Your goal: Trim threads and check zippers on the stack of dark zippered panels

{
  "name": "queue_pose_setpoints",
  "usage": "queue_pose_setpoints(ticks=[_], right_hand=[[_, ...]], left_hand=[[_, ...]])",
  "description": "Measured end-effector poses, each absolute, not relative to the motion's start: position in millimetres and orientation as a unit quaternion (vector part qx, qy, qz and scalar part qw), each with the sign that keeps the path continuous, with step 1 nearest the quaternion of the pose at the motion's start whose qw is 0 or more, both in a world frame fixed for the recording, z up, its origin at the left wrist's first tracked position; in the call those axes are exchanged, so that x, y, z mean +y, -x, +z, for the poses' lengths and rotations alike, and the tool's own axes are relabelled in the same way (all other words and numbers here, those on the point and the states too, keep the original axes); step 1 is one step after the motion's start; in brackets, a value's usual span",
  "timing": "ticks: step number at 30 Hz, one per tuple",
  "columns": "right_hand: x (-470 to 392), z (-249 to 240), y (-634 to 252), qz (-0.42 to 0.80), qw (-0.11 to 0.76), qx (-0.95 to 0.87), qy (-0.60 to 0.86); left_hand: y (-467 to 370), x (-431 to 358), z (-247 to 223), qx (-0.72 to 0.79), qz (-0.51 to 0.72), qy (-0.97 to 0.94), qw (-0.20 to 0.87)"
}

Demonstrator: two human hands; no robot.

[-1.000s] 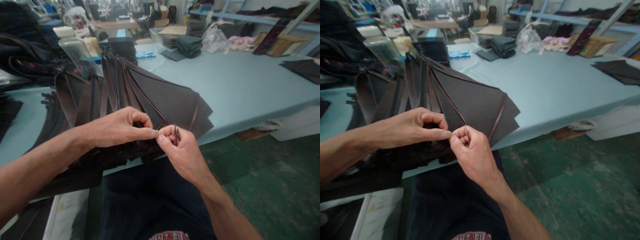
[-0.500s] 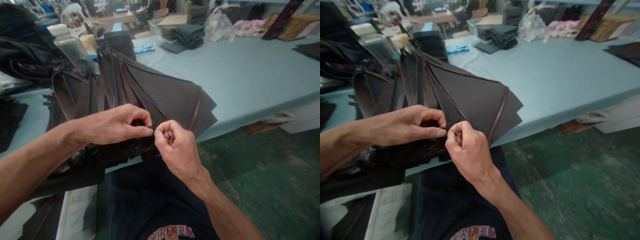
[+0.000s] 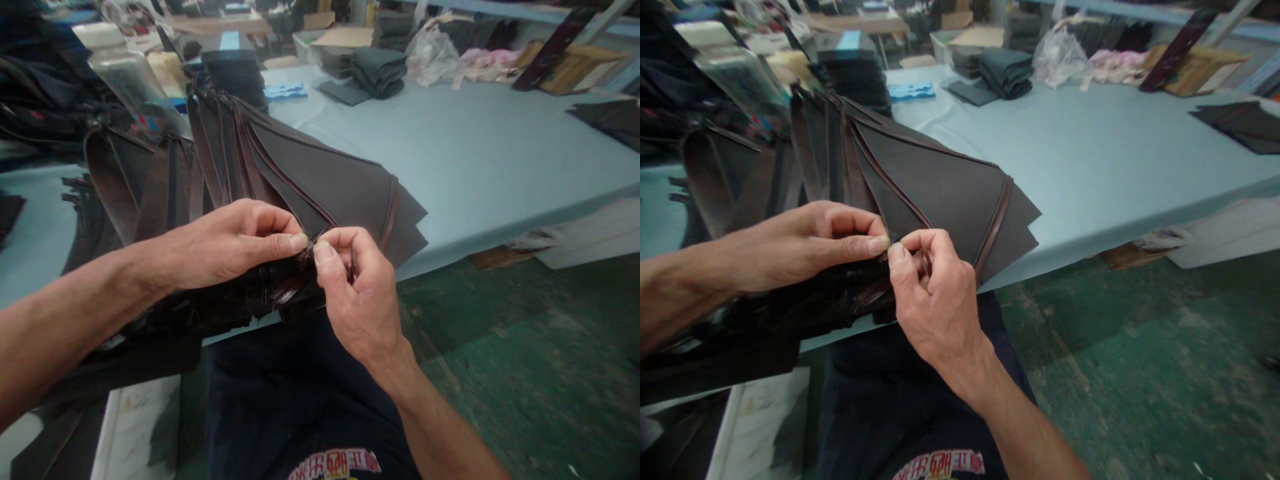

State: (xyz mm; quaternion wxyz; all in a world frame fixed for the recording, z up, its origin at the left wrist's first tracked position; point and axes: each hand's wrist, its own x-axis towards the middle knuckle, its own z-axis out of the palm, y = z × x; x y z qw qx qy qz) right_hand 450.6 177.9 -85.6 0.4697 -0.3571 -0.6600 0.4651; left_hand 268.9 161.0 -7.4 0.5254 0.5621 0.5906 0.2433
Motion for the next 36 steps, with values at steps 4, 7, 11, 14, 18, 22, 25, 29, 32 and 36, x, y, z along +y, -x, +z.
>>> queue_pose_setpoints(ticks=[4, 7, 11, 14, 18, 22, 25, 29, 32, 36], right_hand=[[170.3, -88.6, -439.8, 0.435, 0.495, -0.642, 0.393], [166.3, -89.2, -432.7, 0.414, 0.514, -0.635, 0.401], [164.8, -89.2, -426.3, 0.403, 0.533, -0.634, 0.389], [166.3, -91.8, -422.0, 0.417, 0.559, -0.623, 0.355], [169.7, -98.4, -418.0, 0.438, 0.568, -0.616, 0.327], [172.8, -104.9, -414.3, 0.436, 0.569, -0.624, 0.31], [175.2, -108.7, -410.1, 0.422, 0.585, -0.62, 0.307], [178.3, -114.5, -408.8, 0.43, 0.595, -0.613, 0.292], [178.5, -118.6, -413.3, 0.467, 0.59, -0.603, 0.264], [176.1, -115.6, -416.8, 0.492, 0.58, -0.583, 0.286]], left_hand=[[-268.2, 160.4, -9.7, 0.588, 0.265, -0.559, 0.521], [-266.8, 160.0, -13.8, 0.583, 0.29, -0.57, 0.501], [-267.1, 160.2, -17.7, 0.566, 0.312, -0.581, 0.495], [-268.3, 160.3, -17.7, 0.556, 0.315, -0.582, 0.503], [-270.1, 160.0, -15.1, 0.572, 0.296, -0.594, 0.482], [-271.5, 160.2, -14.4, 0.591, 0.295, -0.596, 0.456], [-271.3, 161.4, -16.8, 0.593, 0.315, -0.584, 0.456], [-270.1, 163.2, -19.2, 0.585, 0.348, -0.572, 0.458], [-269.5, 163.6, -19.5, 0.575, 0.335, -0.564, 0.489], [-269.4, 162.9, -21.5, 0.575, 0.312, -0.566, 0.502]])
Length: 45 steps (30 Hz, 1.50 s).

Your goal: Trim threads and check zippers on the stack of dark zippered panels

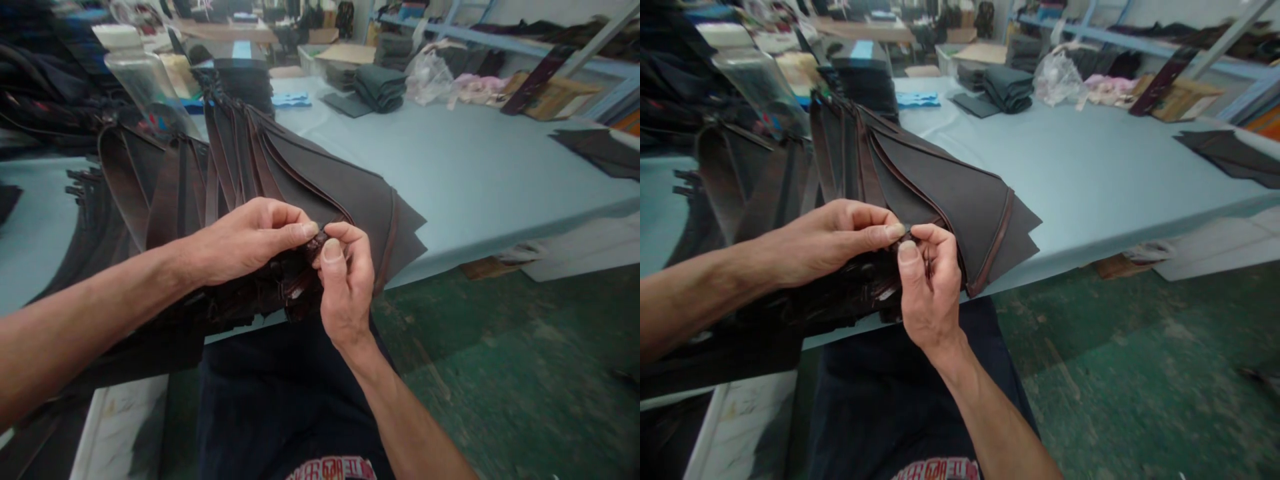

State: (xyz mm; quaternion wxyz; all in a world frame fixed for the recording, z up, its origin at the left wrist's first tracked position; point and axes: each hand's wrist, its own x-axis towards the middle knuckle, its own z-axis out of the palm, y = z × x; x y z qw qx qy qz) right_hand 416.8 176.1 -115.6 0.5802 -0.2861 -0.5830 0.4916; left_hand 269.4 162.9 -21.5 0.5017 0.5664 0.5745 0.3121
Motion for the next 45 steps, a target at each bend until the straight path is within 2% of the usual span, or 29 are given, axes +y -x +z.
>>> queue_pose_setpoints(ticks=[4, 8, 11, 22, 29, 36, 42, 45], right_hand=[[175.6, -108.1, -413.1, 0.42, 0.589, -0.601, 0.339], [178.8, -110.7, -404.5, 0.356, 0.622, -0.636, 0.286], [182.3, -116.6, -395.5, 0.323, 0.664, -0.625, 0.251], [191.4, -123.4, -393.5, 0.282, 0.682, -0.631, 0.24], [194.0, -129.6, -403.6, 0.289, 0.659, -0.645, 0.258], [194.4, -131.2, -408.3, 0.326, 0.647, -0.644, 0.244], [193.7, -131.3, -418.1, 0.359, 0.641, -0.639, 0.228], [187.9, -130.9, -432.9, 0.332, 0.642, -0.657, 0.213]], left_hand=[[-272.6, 161.8, -22.4, 0.585, 0.311, -0.617, 0.426], [-277.4, 161.3, -21.6, 0.607, 0.301, -0.658, 0.328], [-277.9, 162.2, -23.8, 0.617, 0.311, -0.66, 0.295], [-267.7, 167.6, -27.5, 0.602, 0.347, -0.605, 0.389], [-257.2, 172.1, -26.7, 0.587, 0.334, -0.612, 0.412], [-257.2, 172.3, -7.7, 0.574, 0.226, -0.684, 0.389], [-262.7, 175.6, -10.7, 0.591, 0.238, -0.676, 0.371], [-262.1, 177.4, -13.0, 0.607, 0.249, -0.656, 0.372]])
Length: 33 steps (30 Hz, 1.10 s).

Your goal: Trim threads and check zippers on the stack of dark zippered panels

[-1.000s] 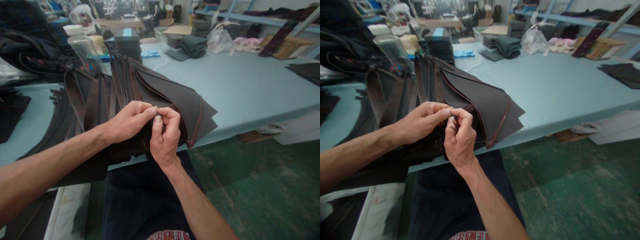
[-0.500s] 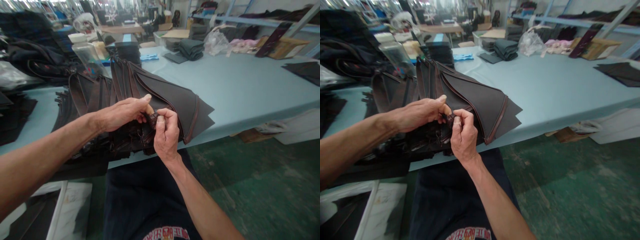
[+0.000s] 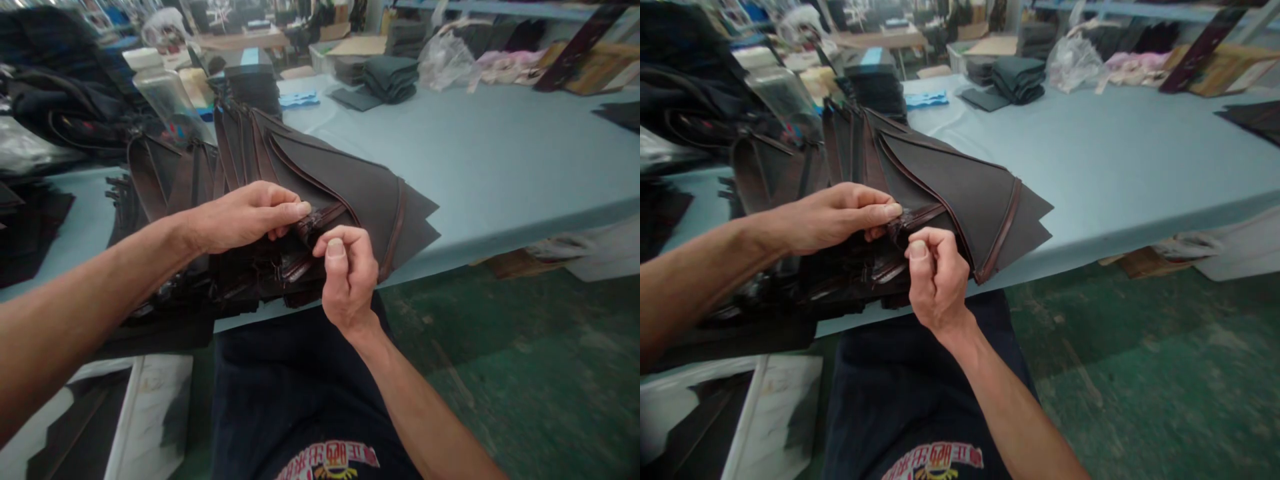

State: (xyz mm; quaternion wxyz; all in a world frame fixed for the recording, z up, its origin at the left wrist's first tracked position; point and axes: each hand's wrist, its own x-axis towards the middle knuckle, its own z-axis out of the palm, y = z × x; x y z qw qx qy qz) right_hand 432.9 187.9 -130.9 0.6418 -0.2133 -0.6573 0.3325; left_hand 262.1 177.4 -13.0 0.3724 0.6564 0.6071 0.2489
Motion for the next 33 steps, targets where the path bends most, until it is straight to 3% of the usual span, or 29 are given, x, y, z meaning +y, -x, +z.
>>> queue_pose_setpoints(ticks=[7, 12, 17, 23, 27, 33], right_hand=[[166.8, -123.0, -452.5, 0.189, 0.543, -0.783, 0.237], [160.8, -118.0, -444.2, 0.163, 0.444, -0.82, 0.323], [163.9, -117.4, -437.2, 0.162, 0.379, -0.824, 0.388], [172.4, -115.9, -439.1, 0.172, 0.412, -0.795, 0.412], [177.9, -117.6, -442.4, 0.185, 0.453, -0.801, 0.345], [183.7, -124.0, -445.4, 0.258, 0.488, -0.775, 0.307]], left_hand=[[-270.4, 184.6, 8.4, 0.637, 0.228, -0.641, 0.362], [-285.5, 187.8, 22.1, 0.587, 0.193, -0.712, 0.333], [-290.5, 173.3, 15.3, 0.559, 0.152, -0.801, 0.15], [-274.1, 120.3, 6.1, 0.622, 0.223, -0.75, -0.026], [-264.6, 97.5, -7.5, 0.559, 0.136, -0.818, 0.004], [-266.8, 98.4, -19.1, 0.566, 0.101, -0.818, -0.002]])
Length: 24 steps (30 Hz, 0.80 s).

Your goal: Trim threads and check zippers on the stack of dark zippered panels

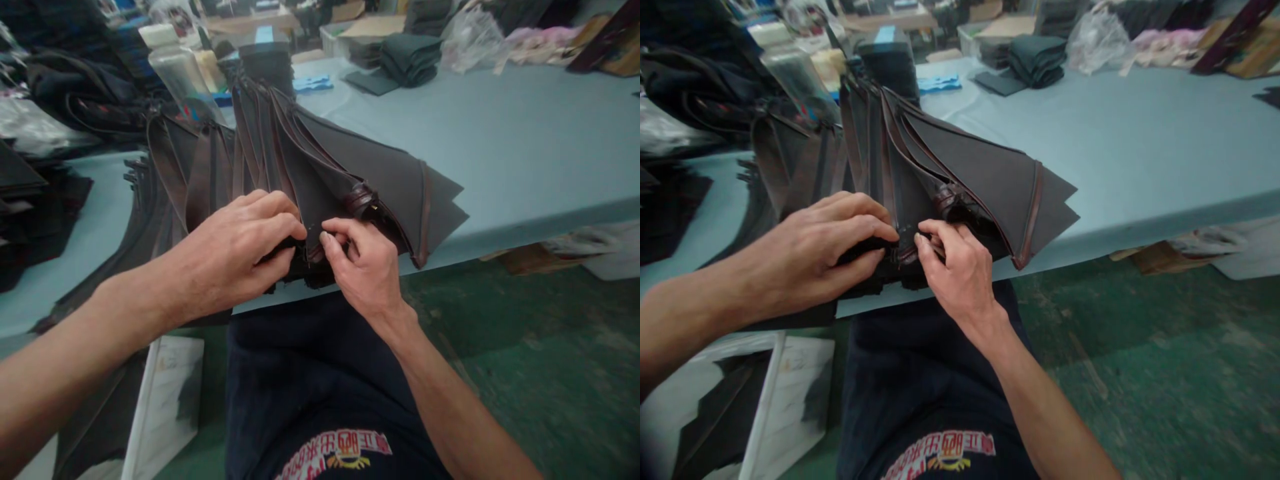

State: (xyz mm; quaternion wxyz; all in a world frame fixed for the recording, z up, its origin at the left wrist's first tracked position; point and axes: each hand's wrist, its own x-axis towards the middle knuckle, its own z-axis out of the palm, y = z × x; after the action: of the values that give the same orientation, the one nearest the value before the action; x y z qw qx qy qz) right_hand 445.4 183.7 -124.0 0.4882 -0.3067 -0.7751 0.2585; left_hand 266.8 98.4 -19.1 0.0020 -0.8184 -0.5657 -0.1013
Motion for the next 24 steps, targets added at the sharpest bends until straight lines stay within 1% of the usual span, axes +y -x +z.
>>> queue_pose_setpoints(ticks=[7, 13, 16, 21, 24], right_hand=[[182.8, -133.4, -452.8, 0.326, 0.498, -0.763, 0.253], [186.8, -138.2, -457.8, 0.308, 0.497, -0.772, 0.248], [192.1, -136.2, -461.8, 0.293, 0.499, -0.778, 0.247], [199.6, -127.2, -467.0, 0.305, 0.513, -0.765, 0.24], [203.6, -120.4, -469.8, 0.283, 0.507, -0.782, 0.228]], left_hand=[[-263.8, 98.9, -19.2, -0.553, -0.033, 0.831, 0.052], [-272.2, 100.1, -22.4, -0.584, -0.028, 0.807, 0.08], [-274.3, 105.3, -18.0, -0.593, -0.058, 0.802, 0.042], [-271.2, 120.4, -2.5, -0.597, -0.134, 0.787, -0.084], [-271.4, 125.1, 1.5, -0.603, -0.169, 0.77, -0.121]])
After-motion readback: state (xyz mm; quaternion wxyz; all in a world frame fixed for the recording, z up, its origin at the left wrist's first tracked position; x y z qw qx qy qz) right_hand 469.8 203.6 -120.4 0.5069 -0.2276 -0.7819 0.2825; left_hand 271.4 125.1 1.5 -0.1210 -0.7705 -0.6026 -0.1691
